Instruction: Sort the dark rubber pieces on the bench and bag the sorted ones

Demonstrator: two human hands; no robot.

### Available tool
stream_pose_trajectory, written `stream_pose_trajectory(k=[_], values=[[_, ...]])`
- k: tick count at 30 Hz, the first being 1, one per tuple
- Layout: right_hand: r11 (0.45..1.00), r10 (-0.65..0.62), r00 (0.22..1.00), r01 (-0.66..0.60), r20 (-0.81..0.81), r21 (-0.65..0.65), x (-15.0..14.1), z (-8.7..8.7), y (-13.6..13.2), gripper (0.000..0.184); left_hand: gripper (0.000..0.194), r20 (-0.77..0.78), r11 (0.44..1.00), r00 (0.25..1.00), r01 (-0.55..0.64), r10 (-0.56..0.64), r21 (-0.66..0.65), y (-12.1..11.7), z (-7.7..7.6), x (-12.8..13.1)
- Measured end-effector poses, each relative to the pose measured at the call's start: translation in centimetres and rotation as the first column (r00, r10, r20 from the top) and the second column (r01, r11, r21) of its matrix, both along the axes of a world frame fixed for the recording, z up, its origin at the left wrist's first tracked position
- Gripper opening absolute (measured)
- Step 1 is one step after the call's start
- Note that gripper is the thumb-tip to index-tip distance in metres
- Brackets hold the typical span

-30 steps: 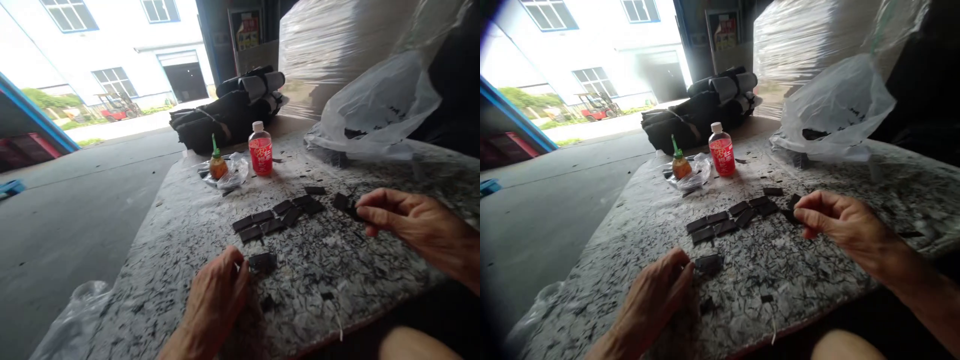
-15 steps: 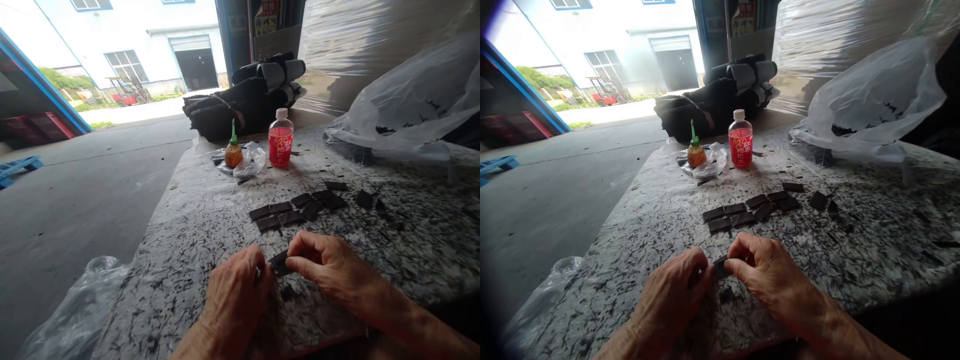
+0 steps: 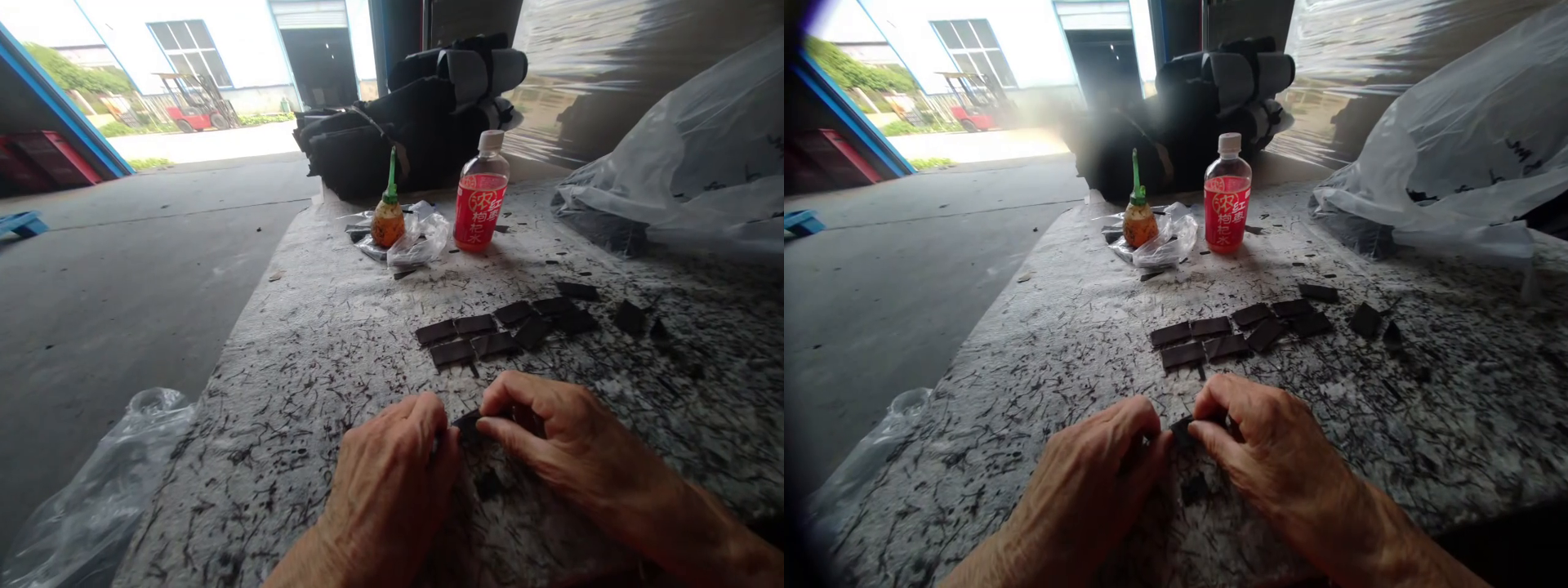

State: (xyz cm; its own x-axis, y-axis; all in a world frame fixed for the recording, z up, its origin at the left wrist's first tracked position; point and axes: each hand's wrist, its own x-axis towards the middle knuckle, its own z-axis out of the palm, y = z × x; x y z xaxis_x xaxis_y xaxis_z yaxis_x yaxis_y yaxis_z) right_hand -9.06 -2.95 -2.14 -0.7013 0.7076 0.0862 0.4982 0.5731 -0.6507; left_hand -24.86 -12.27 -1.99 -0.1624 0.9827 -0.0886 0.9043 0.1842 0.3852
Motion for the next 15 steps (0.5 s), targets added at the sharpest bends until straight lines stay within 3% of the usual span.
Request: stream_pose_trajectory(k=[4, 9, 15], values=[[1.000, 0.015, 1.000, -0.016, 0.021, 0.027, 0.14, -0.41, 0.04, 0.007, 0.021, 0.003, 1.000, 1.000, 0.007, -0.007, -0.004, 0.05, -0.03, -0.09], [0.987, 0.039, 0.999, -0.033, -0.031, 0.160, 0.20, -0.84, 0.00, 0.009, 0.020, -0.001, 1.000, 1.000, 0.008, -0.008, 0.001, -0.10, -0.05, -0.23], [0.982, 0.163, 0.986, -0.158, -0.037, 0.102, 0.30, -0.76, 0.08, 0.015, 0.021, -0.002, 1.000, 1.000, 0.007, -0.007, 0.008, 0.04, -0.09, -0.15]])
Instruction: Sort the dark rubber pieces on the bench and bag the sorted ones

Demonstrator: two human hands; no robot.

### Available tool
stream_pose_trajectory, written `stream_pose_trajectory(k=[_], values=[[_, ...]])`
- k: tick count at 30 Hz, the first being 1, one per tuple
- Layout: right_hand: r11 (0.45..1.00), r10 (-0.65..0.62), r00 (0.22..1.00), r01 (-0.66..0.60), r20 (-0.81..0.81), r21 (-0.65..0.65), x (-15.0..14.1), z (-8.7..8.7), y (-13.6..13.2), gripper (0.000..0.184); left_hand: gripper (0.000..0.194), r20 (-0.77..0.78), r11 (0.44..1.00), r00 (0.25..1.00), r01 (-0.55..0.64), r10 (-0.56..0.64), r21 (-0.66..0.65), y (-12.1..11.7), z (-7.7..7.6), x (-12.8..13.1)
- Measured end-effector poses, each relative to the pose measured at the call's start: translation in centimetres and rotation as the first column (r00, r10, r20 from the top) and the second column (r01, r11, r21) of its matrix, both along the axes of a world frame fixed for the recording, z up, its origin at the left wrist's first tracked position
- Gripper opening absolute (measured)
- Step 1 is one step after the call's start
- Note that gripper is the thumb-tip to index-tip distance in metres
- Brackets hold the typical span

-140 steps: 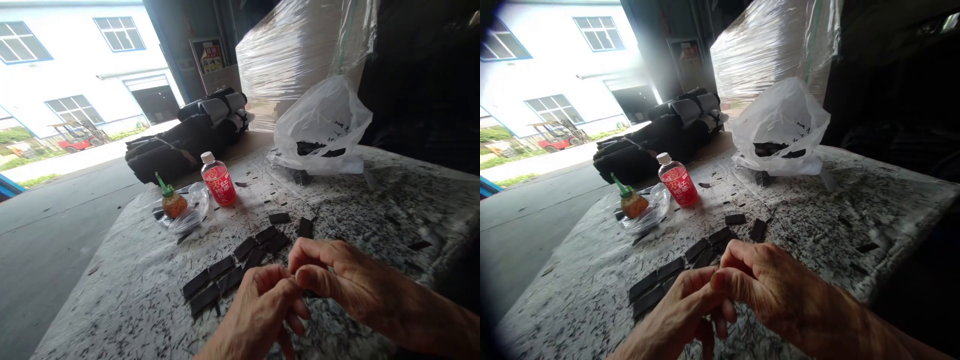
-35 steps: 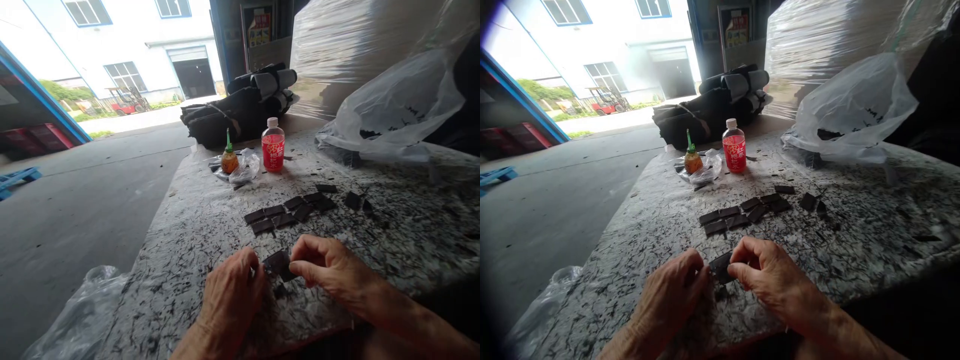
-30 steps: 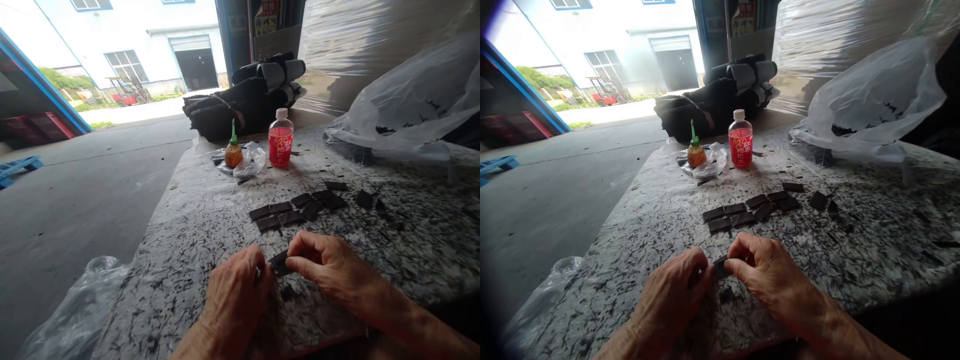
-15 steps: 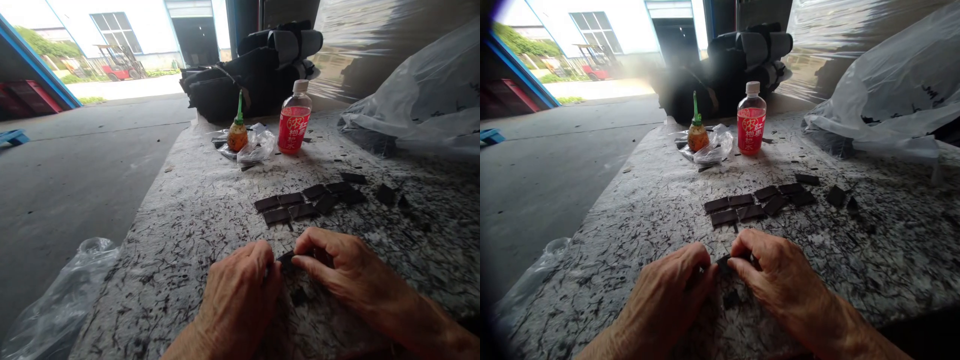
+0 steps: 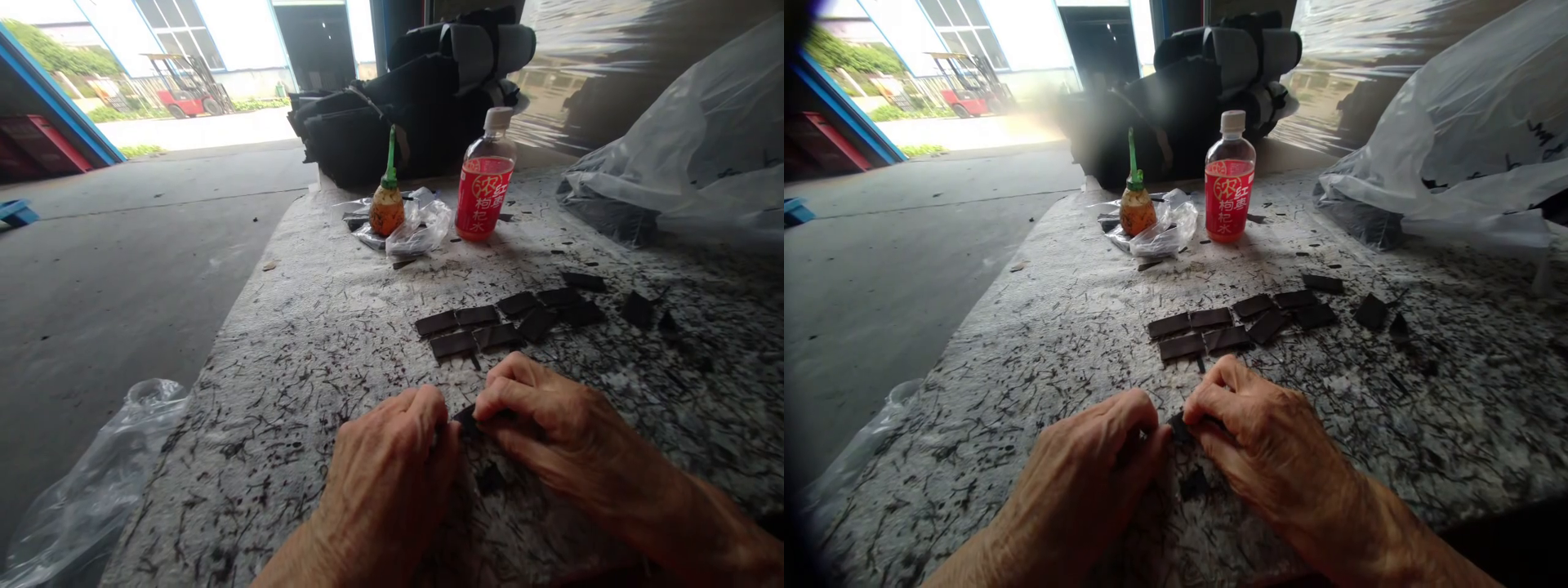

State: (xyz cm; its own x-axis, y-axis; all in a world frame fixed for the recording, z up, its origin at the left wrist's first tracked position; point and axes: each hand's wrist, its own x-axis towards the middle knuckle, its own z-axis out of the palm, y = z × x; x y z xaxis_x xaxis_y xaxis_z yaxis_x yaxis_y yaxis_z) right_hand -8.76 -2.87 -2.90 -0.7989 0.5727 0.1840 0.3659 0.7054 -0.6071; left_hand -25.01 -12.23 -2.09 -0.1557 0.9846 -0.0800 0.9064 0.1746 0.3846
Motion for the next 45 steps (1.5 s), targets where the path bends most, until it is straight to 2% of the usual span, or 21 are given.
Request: stream_pose_trajectory(k=[7, 10, 13, 15, 17, 19, 22, 25, 29, 37, 41, 45], values=[[0.997, 0.075, 0.996, -0.075, 0.051, -0.007, 0.2, 0.3, 0.1, 0.021, 0.023, 0.031, 1.000, 0.999, 0.021, -0.021, 0.003, 0.0, 0.3, -0.1], [0.994, 0.111, 0.993, -0.112, 0.050, 0.010, 0.3, 0.3, 0.1, 0.025, 0.023, 0.095, 0.999, 0.995, 0.034, -0.033, -0.008, -0.2, 0.6, -0.7], [0.995, 0.102, 0.994, -0.102, 0.035, -0.002, 0.2, 0.3, 0.0, 0.026, 0.018, 0.258, 0.997, 0.964, 0.040, -0.056, 0.068, -0.6, 0.6, -1.4], [0.998, 0.065, 0.998, -0.065, 0.013, -0.025, 0.2, 0.2, 0.0, 0.024, 0.017, 0.307, 0.979, 0.942, 0.084, -0.138, 0.183, -1.0, 0.4, -1.7], [0.998, 0.023, 1.000, -0.024, -0.006, -0.050, 0.1, 0.2, 0.0, 0.023, 0.018, 0.245, 0.949, 0.938, 0.180, -0.245, 0.260, -1.5, 0.3, -1.8], [0.998, -0.002, 1.000, 0.001, -0.018, -0.070, 0.1, 0.2, 0.0, 0.024, 0.019, 0.135, 0.916, 0.931, 0.295, -0.340, 0.273, -2.0, 0.1, -1.8], [0.996, -0.021, 0.999, 0.017, -0.043, -0.090, 0.3, 0.1, 0.1, 0.025, 0.027, -0.018, 0.877, 0.911, 0.402, -0.412, 0.262, -2.5, -0.3, -1.9], [0.995, -0.040, 0.997, 0.034, -0.068, -0.092, 0.5, -0.1, 0.2, 0.027, 0.038, -0.091, 0.842, 0.893, 0.447, -0.442, 0.302, -2.5, -0.5, -1.9], [0.995, -0.055, 0.995, 0.048, -0.080, -0.082, 0.5, -0.3, 0.1, 0.028, 0.022, -0.145, 0.777, 0.853, 0.518, -0.502, 0.357, -2.1, -0.4, -1.7], [0.991, -0.072, 0.996, 0.067, -0.043, -0.115, 0.5, 0.3, 0.3, 0.020, 0.026, -0.256, 0.737, 0.829, 0.559, -0.497, 0.380, -2.3, -0.7, -1.8], [0.992, -0.085, 0.996, 0.085, 0.001, -0.098, 0.5, 0.8, 0.4, 0.017, 0.024, -0.244, 0.736, 0.845, 0.535, -0.476, 0.416, -2.0, -0.6, -1.7], [0.992, -0.088, 0.996, 0.087, -0.005, -0.091, 0.5, 1.1, 0.3, 0.016, 0.024, -0.229, 0.756, 0.854, 0.519, -0.466, 0.399, -2.1, -0.6, -1.6]])
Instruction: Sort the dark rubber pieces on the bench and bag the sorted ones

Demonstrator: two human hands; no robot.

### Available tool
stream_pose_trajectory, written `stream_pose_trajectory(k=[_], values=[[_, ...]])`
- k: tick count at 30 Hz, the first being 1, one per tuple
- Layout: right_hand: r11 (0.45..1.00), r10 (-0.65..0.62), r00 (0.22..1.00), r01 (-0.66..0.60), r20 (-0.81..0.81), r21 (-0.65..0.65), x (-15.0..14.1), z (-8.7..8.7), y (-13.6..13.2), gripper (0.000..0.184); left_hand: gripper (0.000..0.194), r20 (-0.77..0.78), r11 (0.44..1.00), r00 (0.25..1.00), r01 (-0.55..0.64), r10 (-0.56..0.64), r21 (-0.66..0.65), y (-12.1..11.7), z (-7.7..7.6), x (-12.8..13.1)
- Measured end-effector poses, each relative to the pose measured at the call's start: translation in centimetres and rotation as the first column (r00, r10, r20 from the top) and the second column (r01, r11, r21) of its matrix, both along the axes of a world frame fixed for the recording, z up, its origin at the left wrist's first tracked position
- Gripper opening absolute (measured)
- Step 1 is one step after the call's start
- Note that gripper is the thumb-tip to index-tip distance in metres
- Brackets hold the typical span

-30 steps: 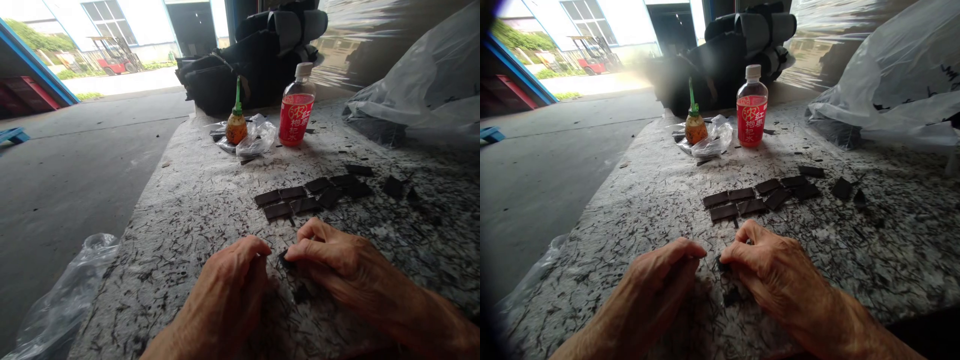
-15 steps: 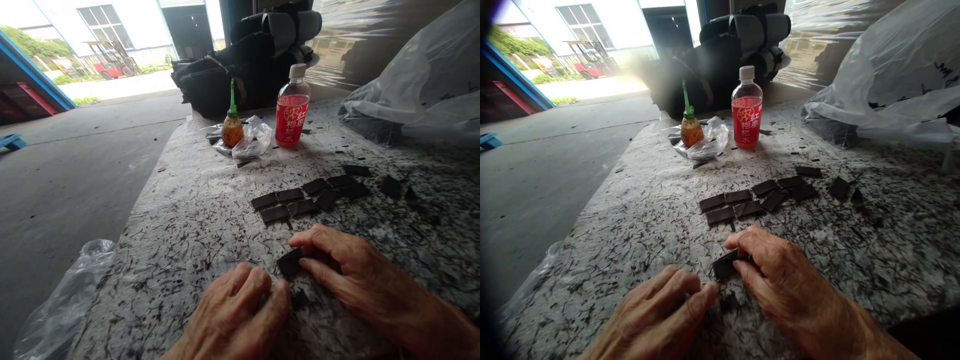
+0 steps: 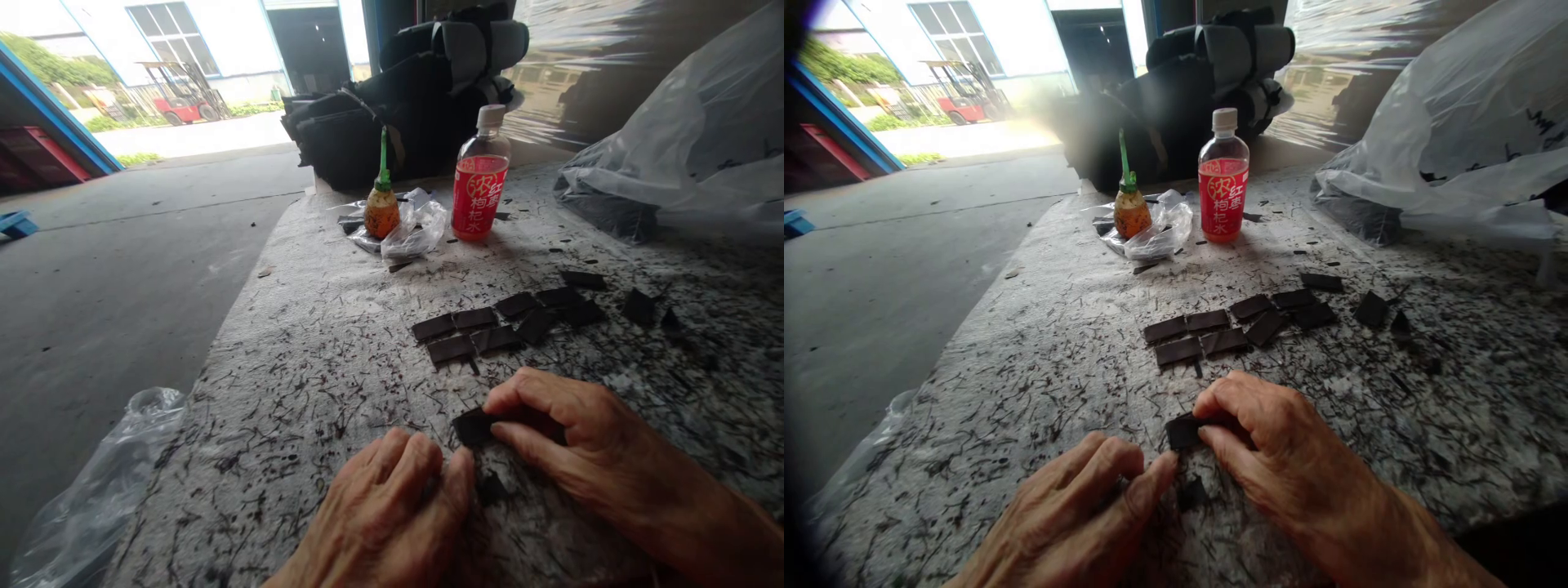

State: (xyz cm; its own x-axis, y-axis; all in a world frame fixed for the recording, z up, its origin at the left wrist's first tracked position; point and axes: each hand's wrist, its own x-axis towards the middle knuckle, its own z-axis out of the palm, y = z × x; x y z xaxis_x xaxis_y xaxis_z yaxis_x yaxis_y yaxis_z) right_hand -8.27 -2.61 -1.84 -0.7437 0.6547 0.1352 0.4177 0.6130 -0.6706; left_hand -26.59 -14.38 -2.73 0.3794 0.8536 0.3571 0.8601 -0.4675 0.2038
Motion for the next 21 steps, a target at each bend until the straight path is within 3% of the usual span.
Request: stream_pose_trajectory(k=[5, 10, 16, 21], values=[[0.999, -0.017, 1.000, 0.017, 0.014, -0.035, 0.1, 0.0, 0.1, 0.016, 0.025, -0.018, 0.999, 1.000, -0.010, 0.009, -0.048, -0.4, -0.3, 0.0], [0.971, -0.142, 0.990, 0.140, 0.003, -0.192, 0.3, 0.0, 0.6, 0.009, 0.026, -0.060, 0.999, 0.998, -0.014, 0.013, -0.029, -0.3, -0.4, 0.0], [0.965, 0.009, 0.998, 0.008, 0.065, -0.260, 0.0, 1.1, 0.8, 0.013, 0.026, -0.058, 0.999, 0.998, 0.006, -0.008, -0.035, -0.2, -0.3, -0.2], [0.983, 0.014, 0.992, 0.009, 0.125, -0.183, -0.1, 1.2, 0.4, 0.017, 0.026, -0.080, 0.999, 0.997, -0.002, 0.000, -0.035, -0.2, -0.3, -0.2]])
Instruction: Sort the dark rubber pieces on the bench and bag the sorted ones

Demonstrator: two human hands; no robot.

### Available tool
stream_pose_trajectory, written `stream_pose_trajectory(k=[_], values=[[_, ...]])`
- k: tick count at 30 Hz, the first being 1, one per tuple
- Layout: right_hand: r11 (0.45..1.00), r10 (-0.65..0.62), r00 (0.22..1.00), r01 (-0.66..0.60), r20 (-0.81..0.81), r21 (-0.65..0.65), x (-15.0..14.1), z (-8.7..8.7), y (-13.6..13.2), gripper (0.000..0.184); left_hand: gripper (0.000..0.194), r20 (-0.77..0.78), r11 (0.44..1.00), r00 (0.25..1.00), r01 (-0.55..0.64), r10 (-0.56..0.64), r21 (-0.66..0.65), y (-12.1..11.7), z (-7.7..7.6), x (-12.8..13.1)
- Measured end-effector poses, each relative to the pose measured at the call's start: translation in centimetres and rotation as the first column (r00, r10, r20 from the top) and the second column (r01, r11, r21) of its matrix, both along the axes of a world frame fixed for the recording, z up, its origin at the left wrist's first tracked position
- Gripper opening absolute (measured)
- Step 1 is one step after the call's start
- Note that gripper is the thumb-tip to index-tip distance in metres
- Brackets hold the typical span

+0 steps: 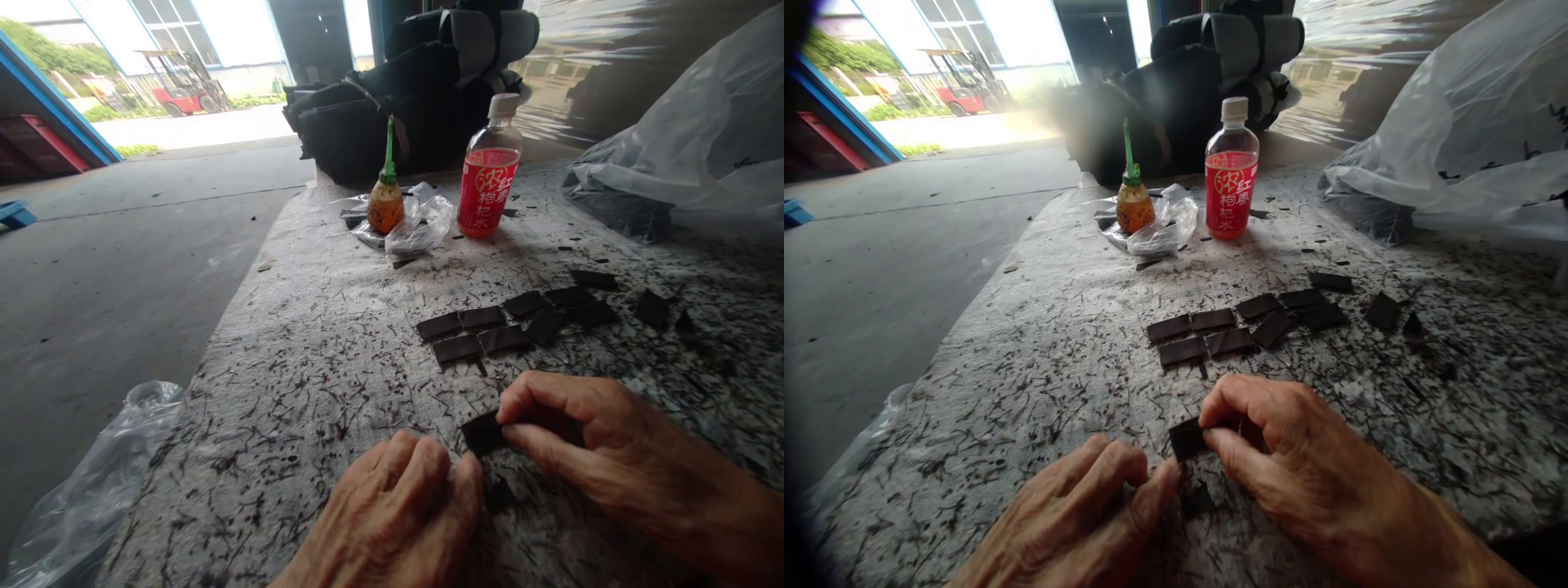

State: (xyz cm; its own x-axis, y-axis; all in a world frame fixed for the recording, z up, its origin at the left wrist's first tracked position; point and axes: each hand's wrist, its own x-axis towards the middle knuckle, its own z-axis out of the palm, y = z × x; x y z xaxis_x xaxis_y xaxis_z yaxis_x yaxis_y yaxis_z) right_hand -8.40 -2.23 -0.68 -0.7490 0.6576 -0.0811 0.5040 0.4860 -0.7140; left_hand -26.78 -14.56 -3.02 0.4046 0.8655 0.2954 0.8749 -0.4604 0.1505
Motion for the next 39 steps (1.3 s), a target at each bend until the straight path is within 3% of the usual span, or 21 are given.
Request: stream_pose_trajectory(k=[16, 23, 29, 39], values=[[0.995, -0.020, 0.999, 0.017, 0.028, 0.095, -0.6, -0.6, -0.2, 0.019, 0.023, -0.011, 0.999, 0.999, 0.031, -0.031, -0.045, 0.2, 0.3, -0.3], [0.994, -0.026, 1.000, 0.024, 0.015, 0.110, -0.7, -0.6, -0.2, 0.020, 0.032, 0.027, 0.995, 0.996, 0.086, -0.085, -0.051, -0.2, 0.6, -0.9], [0.996, -0.034, 0.998, 0.029, 0.054, 0.086, -0.9, -0.6, -0.2, 0.022, 0.048, -0.001, 1.000, 1.000, 0.023, -0.023, 0.012, -0.1, -0.7, -0.3], [0.996, -0.039, 0.998, 0.035, 0.051, 0.081, -0.9, -0.8, 0.0, 0.020, 0.040, -0.020, 1.000, 1.000, -0.023, 0.023, 0.016, 0.5, -0.6, 0.3]])
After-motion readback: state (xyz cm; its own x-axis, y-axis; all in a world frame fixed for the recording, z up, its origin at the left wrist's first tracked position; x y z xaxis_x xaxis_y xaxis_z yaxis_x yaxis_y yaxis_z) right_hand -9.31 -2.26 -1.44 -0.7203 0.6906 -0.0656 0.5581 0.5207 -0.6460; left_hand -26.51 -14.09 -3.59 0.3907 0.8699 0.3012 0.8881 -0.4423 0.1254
